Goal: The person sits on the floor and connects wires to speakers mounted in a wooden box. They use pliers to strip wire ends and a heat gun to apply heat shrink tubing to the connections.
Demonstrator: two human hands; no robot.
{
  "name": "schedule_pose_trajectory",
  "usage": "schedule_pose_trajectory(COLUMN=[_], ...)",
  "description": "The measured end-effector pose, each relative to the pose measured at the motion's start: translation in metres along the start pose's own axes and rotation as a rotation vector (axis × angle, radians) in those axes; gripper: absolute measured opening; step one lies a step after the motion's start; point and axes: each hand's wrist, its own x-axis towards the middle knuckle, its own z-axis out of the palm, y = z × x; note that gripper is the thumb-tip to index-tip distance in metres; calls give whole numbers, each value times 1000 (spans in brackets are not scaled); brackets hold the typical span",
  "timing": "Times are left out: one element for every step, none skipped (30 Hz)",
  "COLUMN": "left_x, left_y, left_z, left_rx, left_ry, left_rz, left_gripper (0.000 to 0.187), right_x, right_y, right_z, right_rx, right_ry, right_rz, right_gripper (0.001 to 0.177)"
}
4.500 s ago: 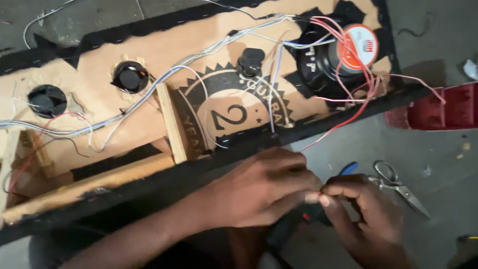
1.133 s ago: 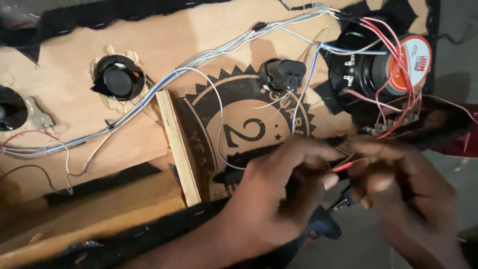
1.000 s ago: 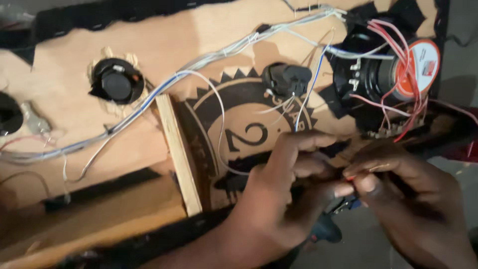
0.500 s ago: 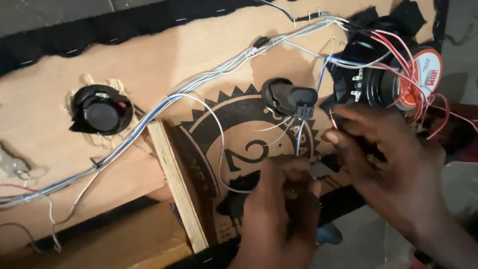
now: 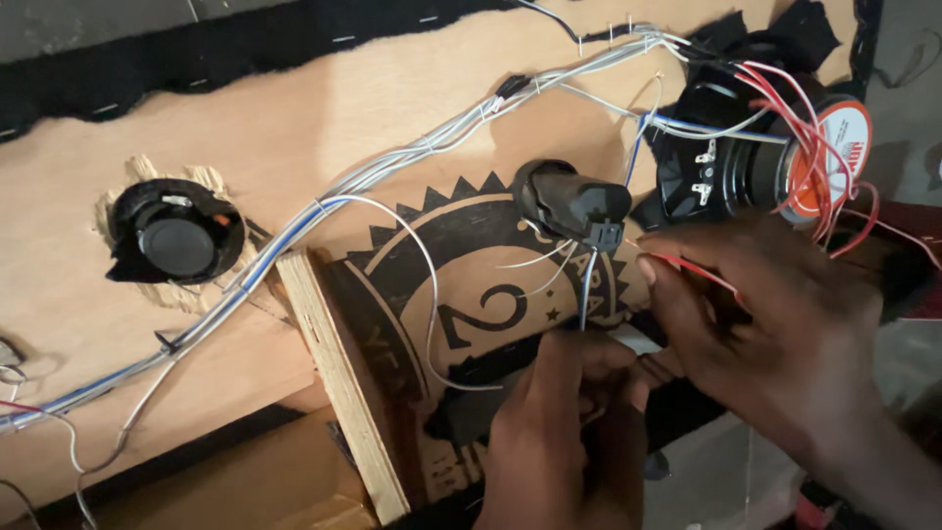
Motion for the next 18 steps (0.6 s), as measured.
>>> schedule_pose_trajectory(left_x=[-1, -1, -1, -1, -1, -1, 0, 0, 0, 1, 2, 2, 2, 2, 2, 1, 1, 1], left_y=[0, 0, -1, -1, -1, -1, -2, -2, -2, -2, -1, -1, 0, 1, 2, 2, 2, 2], left_z=[0, 0, 0, 0, 0, 1, 2, 2, 2, 3, 3, 2, 3, 2, 2, 2, 1, 1], left_rx=[-9, -15, 2, 20, 39, 20, 2, -17, -6, 5, 16, -18, -52, -86, -81, -77, -73, -63], left_ry=[-5, -9, -7, -5, -2, -2, -3, -3, -8, -13, -17, -31, -44, -60, -48, -38, -28, -36], left_rz=[-18, -31, -5, 22, 48, 72, 95, 119, 87, 58, 28, -1, -30, -61, -4, 53, 109, 106], left_gripper=[22, 22, 22, 22, 23, 22, 22, 22, 23, 24, 25, 23, 21, 20, 20, 21, 21, 21], right_x=[0, 1, 2, 3, 3, 4, 4, 5, 5, 6, 7, 8, 9, 10, 10, 11, 12, 13], right_y=[0, 1, 2, 3, 3, 4, 3, 3, 3, 2, 1, 0, 0, -1, -1, -1, 0, 1], right_z=[0, 0, 0, 1, 2, 2, 3, 4, 5, 5, 6, 6, 5, 4, 3, 2, 1, 0], right_rx=[22, 45, 68, 80, 93, 104, 102, 99, 96, 57, 17, -23, -21, -19, -16, -63, -110, -158], right_ry=[-9, -14, -18, -21, -25, -31, -34, -38, -41, -43, -45, -45, -75, -106, -137, -150, -163, -174], right_rz=[14, 27, 40, 35, 31, 28, 44, 58, 73, 51, 29, 7, 18, 31, 45, 18, -10, -39], right_gripper=[17, 17, 17, 16, 16, 16, 16, 16, 16, 17, 18, 20, 21, 22, 23, 21, 19, 17])
